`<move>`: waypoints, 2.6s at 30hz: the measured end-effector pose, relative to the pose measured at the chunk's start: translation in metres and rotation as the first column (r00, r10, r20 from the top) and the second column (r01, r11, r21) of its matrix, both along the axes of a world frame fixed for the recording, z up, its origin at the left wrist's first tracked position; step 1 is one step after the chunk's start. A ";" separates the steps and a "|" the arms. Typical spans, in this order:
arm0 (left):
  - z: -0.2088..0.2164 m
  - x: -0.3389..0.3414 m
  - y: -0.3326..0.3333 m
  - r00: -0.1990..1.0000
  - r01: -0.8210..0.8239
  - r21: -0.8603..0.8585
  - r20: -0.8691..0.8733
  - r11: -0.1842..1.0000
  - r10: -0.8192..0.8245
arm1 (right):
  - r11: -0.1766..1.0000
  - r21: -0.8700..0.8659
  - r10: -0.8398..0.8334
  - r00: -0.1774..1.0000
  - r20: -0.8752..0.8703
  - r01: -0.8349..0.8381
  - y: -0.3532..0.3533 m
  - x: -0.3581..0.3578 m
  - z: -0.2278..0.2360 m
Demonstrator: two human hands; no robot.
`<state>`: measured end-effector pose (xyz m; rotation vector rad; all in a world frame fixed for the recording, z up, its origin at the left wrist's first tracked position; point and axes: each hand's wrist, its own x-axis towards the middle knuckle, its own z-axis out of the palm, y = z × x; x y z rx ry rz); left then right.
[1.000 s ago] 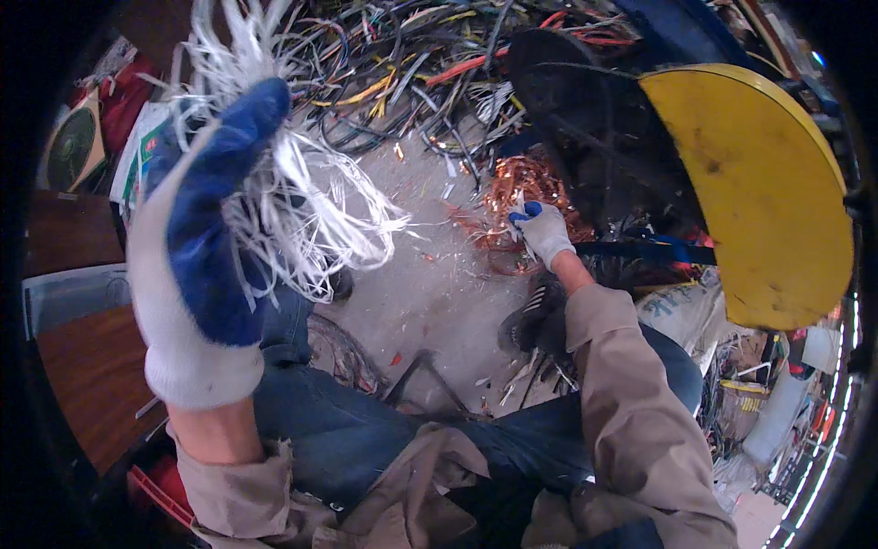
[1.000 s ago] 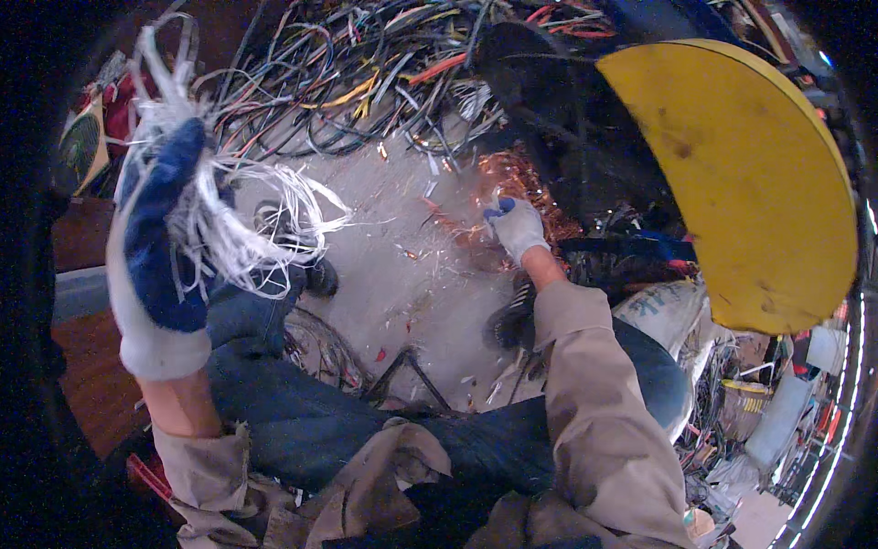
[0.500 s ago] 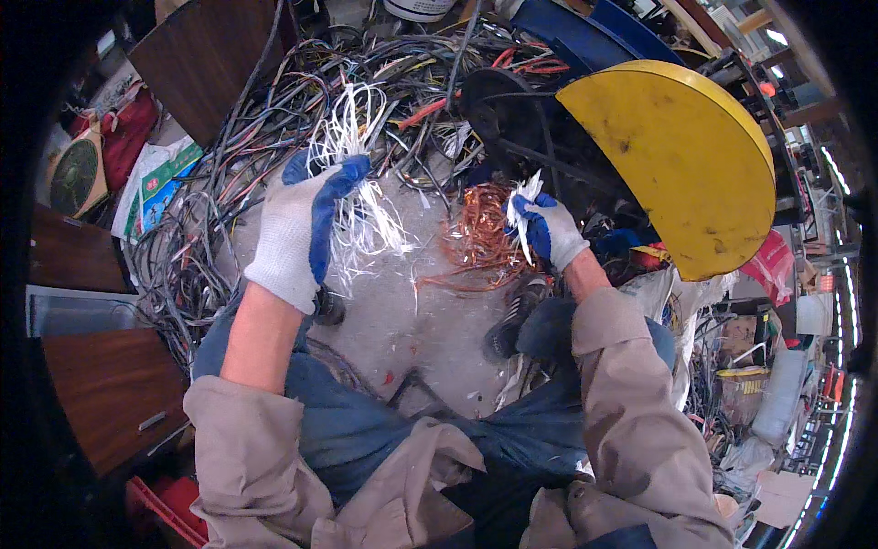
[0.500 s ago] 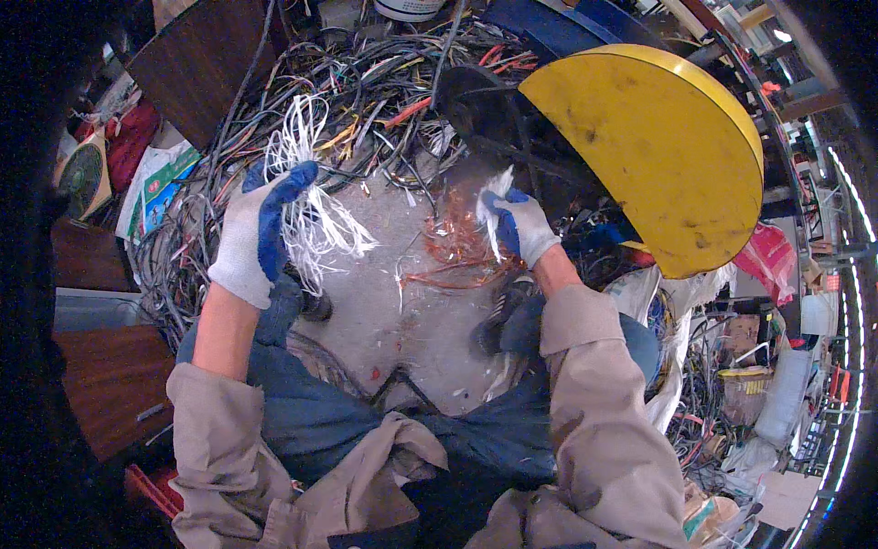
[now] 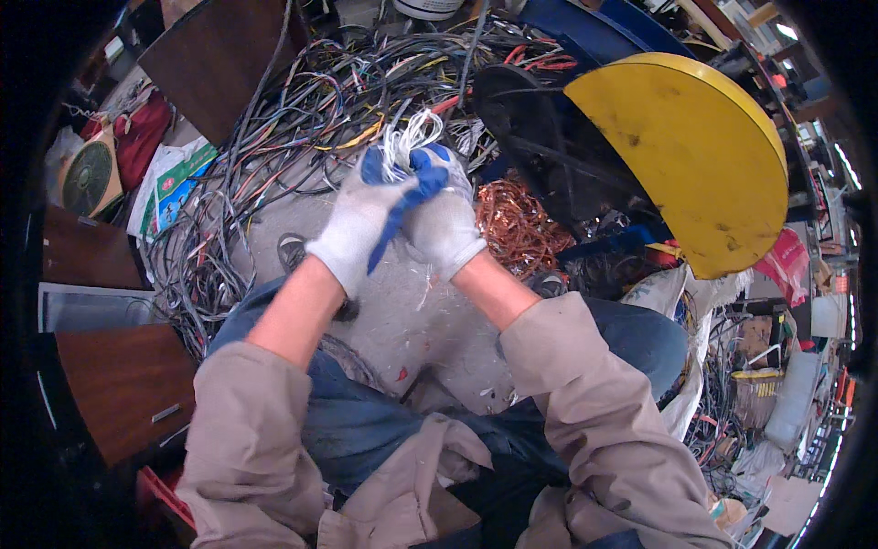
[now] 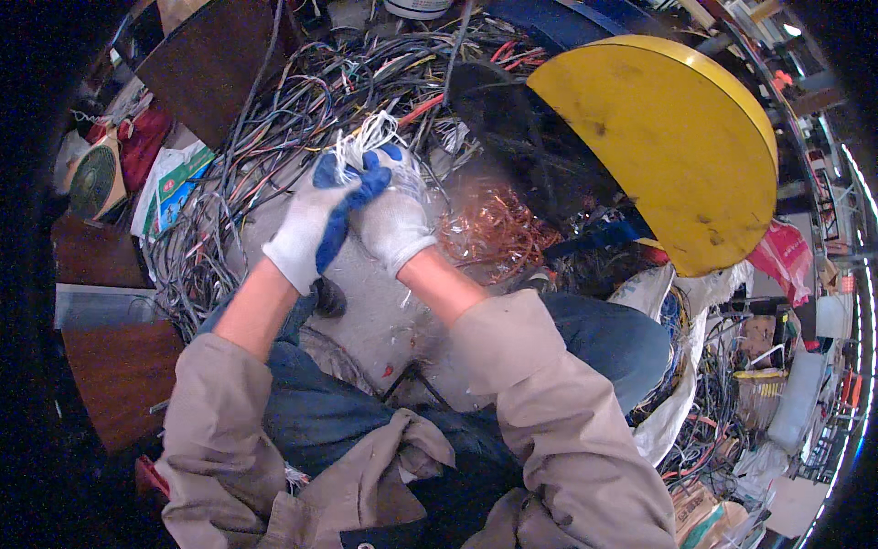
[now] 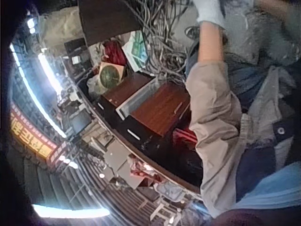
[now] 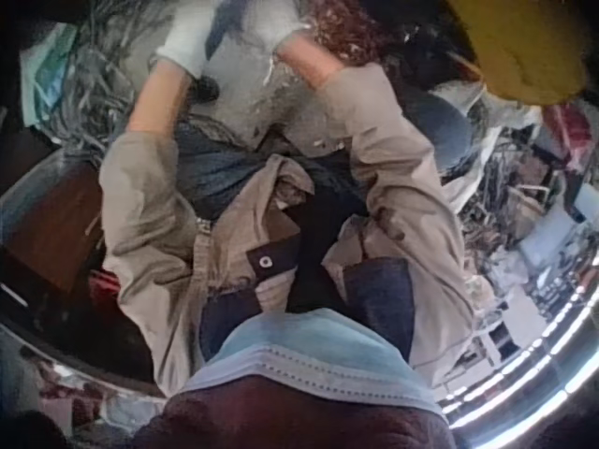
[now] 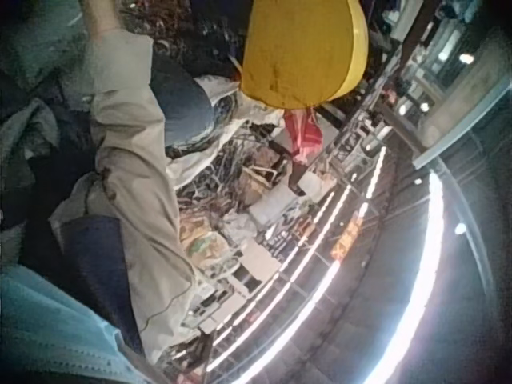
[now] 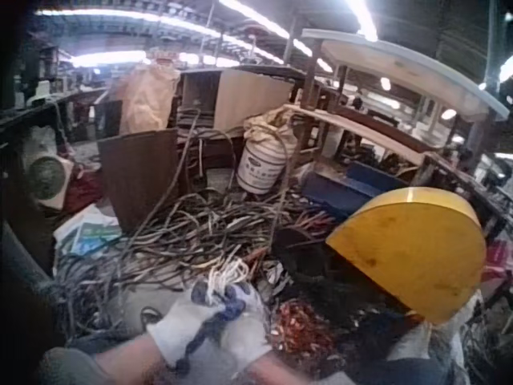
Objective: The person sits on the floor and strips insulation from various electrical wires by hand. They separate the exposed copper strands and place them into a white bag, while discarding the plastic insulation onto the floor.
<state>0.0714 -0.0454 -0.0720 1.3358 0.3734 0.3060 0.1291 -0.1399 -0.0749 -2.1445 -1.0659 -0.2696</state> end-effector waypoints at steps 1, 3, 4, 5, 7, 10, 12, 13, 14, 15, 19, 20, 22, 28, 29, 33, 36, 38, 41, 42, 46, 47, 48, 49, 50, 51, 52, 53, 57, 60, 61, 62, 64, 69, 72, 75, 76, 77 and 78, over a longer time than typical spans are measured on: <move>0.005 -0.003 0.016 0.996 -0.074 -0.083 -0.054 0.994 0.069 | 0.996 0.082 0.053 0.971 -0.233 -0.034 0.002 0.002 0.003; 0.012 -0.002 0.042 0.997 -0.068 -0.301 0.005 0.951 0.073 | 0.949 0.252 0.311 0.711 -0.631 -0.191 -0.001 0.010 0.004; 0.014 -0.005 0.056 0.994 -0.105 -0.133 -0.022 0.986 0.103 | 0.869 0.377 0.489 0.680 -0.547 -0.321 0.000 0.018 -0.001; 0.015 -0.005 0.067 0.991 -0.131 -0.116 -0.044 0.985 0.126 | 0.815 0.510 0.577 0.472 -0.666 -0.277 -0.006 0.025 -0.011; 0.018 -0.007 0.085 0.961 -0.204 0.066 -0.179 0.977 0.213 | 0.777 0.563 0.630 0.352 -0.692 -0.283 -0.021 0.051 -0.045; 0.018 -0.008 0.100 0.916 -0.366 0.029 -0.163 0.930 0.365 | 0.930 0.319 0.300 0.125 -0.946 0.181 -0.042 0.073 -0.134; 0.024 -0.016 0.118 0.903 -0.137 0.251 -0.367 0.958 0.225 | 0.946 -0.295 -0.319 0.208 -0.925 0.137 -0.053 0.072 -0.205; 0.025 -0.021 0.128 0.927 0.008 0.515 -0.326 0.857 0.187 | 0.919 -0.381 -0.393 0.139 -0.909 0.106 -0.069 0.063 -0.236; 0.026 -0.025 0.136 0.934 0.131 0.809 -0.295 0.573 0.202 | 0.822 -0.563 -0.527 0.487 -0.697 0.083 -0.073 0.053 -0.268; 0.023 -0.027 0.143 0.981 -0.007 0.693 -0.137 0.721 0.141 | 0.684 -0.725 -0.523 0.641 -0.562 -0.079 -0.078 0.050 -0.296; 0.012 -0.033 0.159 0.990 -0.081 0.684 -0.030 0.725 0.139 | 0.574 -0.812 -0.630 0.691 -0.355 0.107 -0.073 0.028 -0.382; 0.010 -0.034 0.160 0.985 -0.113 0.549 -0.049 0.828 0.166 | 0.569 -0.819 -0.606 0.709 -0.362 0.068 -0.070 0.028 -0.394; 0.006 -0.035 0.161 0.984 -0.156 0.268 -0.041 0.951 0.173 | 0.543 -0.840 -0.575 0.730 -0.369 0.004 -0.063 0.030 -0.406; 0.008 -0.030 0.161 0.986 0.024 0.802 -0.118 0.596 0.119 | 0.943 -0.332 -0.309 0.313 -0.898 -0.020 -0.079 0.066 -0.317; 0.009 -0.028 0.159 0.983 0.079 0.850 -0.153 0.520 0.101 | 0.968 -0.251 -0.250 0.160 -0.955 0.017 -0.082 0.074 -0.287; -0.002 -0.009 0.138 0.960 -0.193 0.218 -0.162 0.957 0.230 | 0.907 0.070 0.123 -0.101 -0.987 0.415 -0.068 0.088 -0.165; -0.010 0.005 0.116 0.966 -0.116 0.032 -0.231 0.993 0.120 | 0.877 0.448 0.439 0.089 -0.894 0.172 -0.035 0.085 -0.083; -0.011 0.009 0.102 0.917 -0.010 -0.052 -0.398 0.999 -0.011 | 0.884 0.465 0.451 0.173 -0.876 0.053 -0.005 0.077 -0.045; -0.009 0.008 0.089 0.945 0.077 -0.108 -0.309 0.991 -0.107 | 0.921 0.355 0.386 0.511 -0.768 -0.162 0.035 0.062 -0.014; -0.010 0.006 0.089 0.972 0.162 -0.023 -0.171 0.987 -0.163 | 0.886 0.423 0.463 0.418 -0.782 -0.192 0.038 0.061 -0.008; -0.010 -0.010 0.101 0.977 0.087 0.218 -0.210 0.972 -0.040 | 0.746 0.649 0.610 -0.241 -0.755 -0.148 0.010 0.082 -0.025; -0.010 -0.013 0.103 0.964 0.053 0.200 -0.266 0.978 0.002 | 0.758 0.628 0.590 -0.227 -0.775 -0.173 0.001 0.093 -0.044; -0.009 -0.015 0.105 0.958 -0.001 0.192 -0.281 0.981 0.056 | 0.719 0.676 0.633 -0.249 -0.733 -0.162 -0.006 0.105 -0.069; -0.006 -0.016 0.108 0.942 -0.071 0.242 -0.302 0.968 0.145 | 0.772 0.636 0.592 -0.344 -0.729 -0.020 -0.013 0.115 -0.098; -0.002 -0.016 0.110 0.911 -0.112 0.365 -0.334 0.924 0.243 | 0.840 0.536 0.536 -0.285 -0.795 0.084 -0.017 0.118 -0.133; 0.004 -0.016 0.111 0.878 -0.208 0.336 -0.350 0.918 0.327 | 0.946 0.304 0.315 -0.101 -0.944 0.114 -0.019 0.114 -0.172; 0.011 -0.012 0.115 0.869 -0.233 0.419 -0.315 0.877 0.382 | 0.989 -0.122 -0.103 0.206 -0.973 -0.081 -0.023 0.111 -0.209; 0.017 -0.010 0.117 0.858 -0.284 0.279 -0.354 0.917 0.373 | 0.909 -0.409 -0.293 0.577 -0.762 -0.079 -0.026 0.096 -0.246; 0.030 -0.012 0.120 0.950 -0.010 0.647 -0.232 0.762 0.209 | 0.429 -0.869 0.057 0.967 -0.248 -0.248 -0.054 0.071 -0.339; 0.028 -0.013 0.125 0.963 0.097 0.935 -0.175 0.342 0.203 | 0.379 -0.889 0.231 0.957 -0.177 -0.256 -0.057 0.071 -0.364; 0.029 -0.014 0.125 0.960 0.092 0.904 -0.192 0.417 0.205 | 0.372 -0.867 0.248 0.936 -0.251 -0.331 -0.056 0.074 -0.367; 0.028 -0.013 0.126 0.956 0.082 0.868 -0.208 0.490 0.208 | 0.352 -0.846 0.279 0.907 -0.315 -0.402 -0.055 0.078 -0.367; 0.030 -0.011 0.125 0.942 0.036 0.664 -0.272 0.747 0.197 | 0.403 -0.833 0.142 0.925 -0.352 -0.378 -0.052 0.081 -0.363; 0.021 -0.012 0.136 0.977 0.016 0.829 -0.133 0.559 0.168 | 0.913 -0.404 -0.216 0.772 -0.598 -0.058 -0.045 0.079 -0.312; 0.002 -0.022 0.163 0.993 -0.009 0.923 -0.037 0.386 0.111 | 0.990 -0.114 -0.037 0.631 -0.775 -0.082 -0.040 0.095 -0.239; -0.013 -0.033 0.182 0.998 -0.066 0.995 0.065 -0.074 -0.023 | 0.971 -0.122 0.008 0.537 -0.844 -0.207 -0.043 0.108 -0.140; -0.017 -0.034 0.186 0.999 -0.039 0.998 0.040 0.040 -0.020 | 0.985 -0.023 0.054 0.433 -0.900 -0.170 -0.046 0.104 -0.107; -0.019 -0.035 0.189 0.996 -0.003 0.996 -0.004 0.086 0.085 | 0.980 -0.049 0.067 0.546 -0.835 -0.194 -0.048 0.101 -0.075; -0.020 -0.035 0.192 0.967 0.052 0.972 -0.106 0.228 0.231 | 0.975 -0.063 0.083 0.611 -0.787 -0.213 -0.055 0.094 -0.041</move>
